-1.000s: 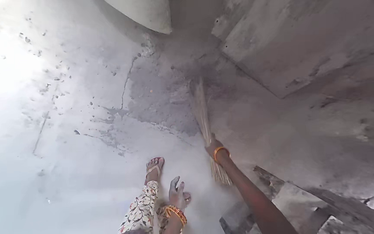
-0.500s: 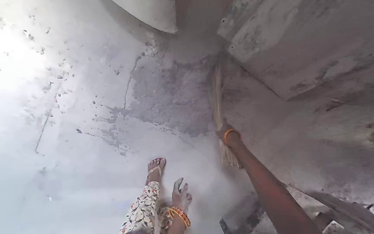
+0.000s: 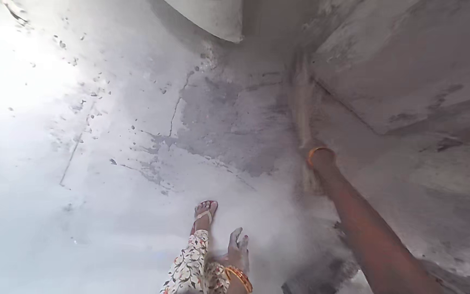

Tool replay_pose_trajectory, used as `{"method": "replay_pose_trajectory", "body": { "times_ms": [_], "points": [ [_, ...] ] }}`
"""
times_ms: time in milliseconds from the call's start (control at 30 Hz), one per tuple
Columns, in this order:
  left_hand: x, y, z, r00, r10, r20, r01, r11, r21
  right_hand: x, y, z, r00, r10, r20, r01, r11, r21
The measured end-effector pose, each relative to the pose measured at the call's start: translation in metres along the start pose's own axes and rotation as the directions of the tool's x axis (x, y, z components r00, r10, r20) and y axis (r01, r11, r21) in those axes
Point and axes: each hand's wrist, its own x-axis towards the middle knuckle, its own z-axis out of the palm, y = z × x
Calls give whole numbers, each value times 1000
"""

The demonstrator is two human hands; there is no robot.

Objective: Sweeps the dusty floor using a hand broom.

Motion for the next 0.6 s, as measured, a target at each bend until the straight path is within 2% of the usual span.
{"method": "replay_pose_trajectory", "body": {
  "times_ms": [67,133,167,233,333,433,500,533,600],
  "points": [
    [1,4,2,1000,-4,19,5,1000,-12,6,-22,30,995,-92,35,90,995,53],
    [-4,8,2,999,-16,40,16,1000,-15,-20,-41,44,979,-128,156,121,991,53],
    [-2,14,3,999,-6,41,7,1000,-24,-38,-49,35,967,-137,215,135,991,23],
    [-3,23,4,999,-1,39,3,999,-54,-69,-47,16,966,-119,230,130,991,-30],
    [-5,34,1,999,-10,34,13,996,-89,-79,-31,-18,992,-79,101,80,997,0],
    [-8,38,-1,998,-12,60,17,997,-79,-34,-13,-44,998,-34,-47,39,993,112],
    [-7,40,-2,998,-18,54,23,996,-88,15,-13,-23,947,-166,-274,210,968,138],
    [-7,40,-3,998,-29,51,34,994,-100,19,-30,-22,961,-219,-168,234,969,77],
    [-5,40,-4,997,-55,48,60,991,-123,0,-83,-9,974,-203,103,209,977,-51]
  ]
}}
